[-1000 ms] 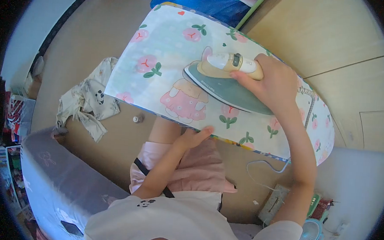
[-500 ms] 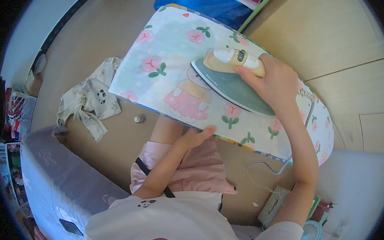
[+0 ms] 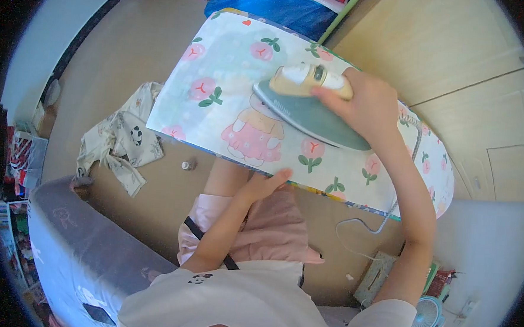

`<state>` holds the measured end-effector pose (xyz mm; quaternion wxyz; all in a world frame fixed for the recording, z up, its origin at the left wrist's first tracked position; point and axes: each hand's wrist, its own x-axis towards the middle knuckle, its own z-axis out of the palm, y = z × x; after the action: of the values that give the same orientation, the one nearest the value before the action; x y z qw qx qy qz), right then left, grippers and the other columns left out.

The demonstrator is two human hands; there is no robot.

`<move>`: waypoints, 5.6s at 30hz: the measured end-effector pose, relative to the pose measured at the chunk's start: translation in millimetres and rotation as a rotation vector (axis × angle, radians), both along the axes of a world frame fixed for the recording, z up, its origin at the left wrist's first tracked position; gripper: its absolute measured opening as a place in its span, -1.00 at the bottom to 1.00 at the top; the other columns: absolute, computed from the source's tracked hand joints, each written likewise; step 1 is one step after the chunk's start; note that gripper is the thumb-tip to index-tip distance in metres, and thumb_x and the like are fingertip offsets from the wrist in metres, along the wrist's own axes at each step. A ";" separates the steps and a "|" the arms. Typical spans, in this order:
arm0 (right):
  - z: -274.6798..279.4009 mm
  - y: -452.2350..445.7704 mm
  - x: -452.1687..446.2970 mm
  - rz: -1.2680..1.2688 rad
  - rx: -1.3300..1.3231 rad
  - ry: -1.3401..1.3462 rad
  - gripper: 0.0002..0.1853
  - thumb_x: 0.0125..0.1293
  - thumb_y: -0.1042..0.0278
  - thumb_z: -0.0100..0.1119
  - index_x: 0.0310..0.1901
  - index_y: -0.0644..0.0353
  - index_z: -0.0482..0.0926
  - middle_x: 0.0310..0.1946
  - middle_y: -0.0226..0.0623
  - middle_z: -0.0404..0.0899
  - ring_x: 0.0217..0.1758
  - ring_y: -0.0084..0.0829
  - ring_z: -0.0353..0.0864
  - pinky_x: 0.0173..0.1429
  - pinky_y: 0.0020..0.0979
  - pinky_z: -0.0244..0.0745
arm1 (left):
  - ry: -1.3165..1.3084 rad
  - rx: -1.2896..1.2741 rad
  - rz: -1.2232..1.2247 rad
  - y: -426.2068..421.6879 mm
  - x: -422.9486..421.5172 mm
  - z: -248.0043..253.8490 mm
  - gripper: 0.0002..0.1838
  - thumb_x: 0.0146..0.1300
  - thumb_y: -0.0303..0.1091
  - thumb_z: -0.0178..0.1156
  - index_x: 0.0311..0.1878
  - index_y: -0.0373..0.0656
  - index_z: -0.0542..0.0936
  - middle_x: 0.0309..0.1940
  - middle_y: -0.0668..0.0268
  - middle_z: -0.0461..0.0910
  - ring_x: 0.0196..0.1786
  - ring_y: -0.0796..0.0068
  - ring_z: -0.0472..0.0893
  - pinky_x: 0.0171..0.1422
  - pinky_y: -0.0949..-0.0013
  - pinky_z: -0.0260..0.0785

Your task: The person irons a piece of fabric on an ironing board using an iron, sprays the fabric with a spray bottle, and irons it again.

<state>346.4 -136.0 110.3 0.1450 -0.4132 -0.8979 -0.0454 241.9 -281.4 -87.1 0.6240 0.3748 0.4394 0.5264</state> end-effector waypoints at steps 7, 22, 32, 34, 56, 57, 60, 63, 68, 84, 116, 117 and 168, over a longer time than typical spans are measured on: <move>-4.0 0.1 2.8 0.148 0.076 0.003 -0.39 -0.04 -0.36 0.16 -0.48 0.18 0.58 -0.60 -0.22 0.55 -0.51 -0.23 0.57 -0.46 -0.28 0.41 | -0.123 -0.051 0.070 -3.5 3.3 -0.8 -0.66 0.18 -0.26 0.21 -0.06 -0.25 0.47 -0.29 0.34 0.48 -0.33 0.59 0.47 -0.23 0.54 0.42; 33.3 32.5 13.5 -0.217 -0.371 0.075 -0.26 -0.09 -0.41 0.19 -0.27 0.27 0.63 -0.55 -0.28 0.58 -0.52 -0.42 0.57 -0.42 -0.42 0.42 | -0.135 0.029 0.051 -5.3 -5.3 14.6 -0.80 0.21 -0.26 0.18 -0.27 -0.22 0.51 -0.54 0.46 0.42 -0.51 0.71 0.35 -0.44 0.57 0.28; 67.5 27.3 74.6 -0.344 -1.040 0.750 -0.58 0.22 -0.05 0.14 -0.32 0.24 0.49 -0.64 -0.45 0.43 -0.67 -0.64 0.40 -0.61 -0.62 0.30 | -0.173 0.065 -0.014 -4.7 -14.2 4.4 -0.72 0.28 -0.13 0.06 -0.29 -0.19 0.49 -0.55 0.46 0.42 -0.51 0.71 0.33 -0.45 0.56 0.16; 64.6 19.8 66.2 -0.292 -1.265 0.982 -0.68 0.31 0.12 0.04 -0.17 0.26 0.45 -0.53 -0.36 0.49 -0.56 -0.56 0.49 -0.48 -0.54 0.45 | -0.184 0.117 -0.068 -6.7 -22.1 -3.0 -0.65 0.31 -0.06 -0.02 -0.30 -0.19 0.49 -0.55 0.46 0.43 -0.50 0.72 0.32 -0.45 0.55 0.12; 25.0 -0.9 -6.8 -0.118 -1.387 0.767 -0.61 0.34 0.19 -0.02 -0.01 0.38 0.43 -0.24 -0.23 0.57 -0.25 -0.52 0.58 -0.11 -0.47 0.49 | -0.044 0.494 -0.170 -62.7 -98.4 57.8 -0.40 0.28 0.06 -0.05 -0.73 -0.22 0.42 -0.78 0.31 0.37 -0.70 0.53 0.31 -0.63 0.49 -0.04; 28.9 4.2 -0.8 -0.093 -1.290 0.607 -0.59 0.35 0.14 -0.04 -0.01 0.37 0.45 -0.21 -0.24 0.57 -0.23 -0.53 0.57 -0.08 -0.48 0.47 | -0.048 0.493 -0.145 -63.8 -96.7 58.2 -0.40 0.27 0.07 -0.03 -0.74 -0.23 0.42 -0.79 0.31 0.36 -0.71 0.52 0.30 -0.64 0.48 -0.04; 22.5 34.7 36.1 -0.028 -0.992 0.620 -0.59 0.38 0.10 -0.11 0.02 0.28 0.47 -0.14 -0.33 0.57 -0.12 -0.56 0.54 0.00 -0.48 0.42 | -0.019 0.502 -0.088 -67.5 -95.1 58.7 -0.39 0.27 0.07 -0.02 -0.76 -0.22 0.41 -0.79 0.29 0.37 -0.72 0.52 0.29 -0.63 0.47 -0.03; -13.2 60.6 68.4 -0.058 -0.701 0.572 -0.58 0.39 0.11 -0.13 0.13 0.21 0.40 0.00 -0.29 0.52 0.05 -0.43 0.49 0.16 -0.38 0.35 | 0.030 0.466 -0.064 -69.0 -95.2 62.9 -0.40 0.26 0.05 -0.01 -0.77 -0.22 0.40 -0.80 0.30 0.37 -0.72 0.52 0.30 -0.63 0.46 -0.02; -87.4 44.2 91.7 0.025 -0.284 0.122 -0.47 0.39 0.06 -0.17 0.30 0.13 0.18 0.36 -0.15 0.07 0.44 -0.22 -0.02 0.44 -0.25 -0.08 | 0.105 0.475 -0.088 -59.0 -86.7 76.2 -0.44 0.24 -0.02 0.01 -0.77 -0.21 0.40 -0.81 0.29 0.36 -0.73 0.51 0.30 -0.63 0.46 -0.01; -108.8 43.7 125.5 -0.022 -0.058 0.053 -0.46 0.37 -0.06 -0.23 0.31 -0.02 0.20 0.37 -0.32 0.08 0.46 -0.25 -0.07 0.46 -0.17 -0.19 | 0.189 0.404 -0.111 -66.9 -81.5 75.6 -0.51 0.22 -0.15 0.07 -0.76 -0.25 0.40 -0.80 0.30 0.37 -0.71 0.49 0.34 -0.61 0.45 0.06; -114.8 53.4 465.8 -1.383 -0.036 0.125 -0.26 0.17 -0.32 -0.15 0.20 0.13 0.33 0.23 -0.11 0.29 0.30 -0.12 0.23 0.32 -0.05 0.06 | 0.284 0.355 -0.057 -66.3 -81.8 65.5 -0.51 0.23 -0.15 0.08 -0.75 -0.24 0.37 -0.80 0.32 0.36 -0.69 0.53 0.32 -0.59 0.50 0.05; -119.3 54.5 470.7 -1.406 -0.020 0.141 -0.24 0.17 -0.35 -0.19 0.23 0.08 0.30 0.29 -0.16 0.22 0.37 -0.12 0.13 0.33 0.09 -0.04 | 0.316 0.357 -0.037 -65.1 -80.6 66.4 -0.52 0.23 -0.16 0.08 -0.75 -0.24 0.37 -0.80 0.32 0.35 -0.69 0.54 0.31 -0.59 0.51 0.03; -152.5 95.6 630.4 -1.226 0.289 0.370 -0.72 0.15 0.22 0.17 -0.25 0.28 0.63 -0.41 -0.04 0.63 -0.38 -0.25 0.61 -0.24 -0.29 0.46 | -0.216 -0.126 0.639 -26.9 -106.9 52.2 -0.43 0.23 -0.12 0.09 0.24 -0.15 0.25 0.17 0.30 0.36 0.23 0.38 0.34 0.31 0.23 0.12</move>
<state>976.8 -40.4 -42.3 0.2991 -0.8273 -0.4448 -0.1683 135.0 -308.3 -34.9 0.4923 0.1207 0.4976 0.7038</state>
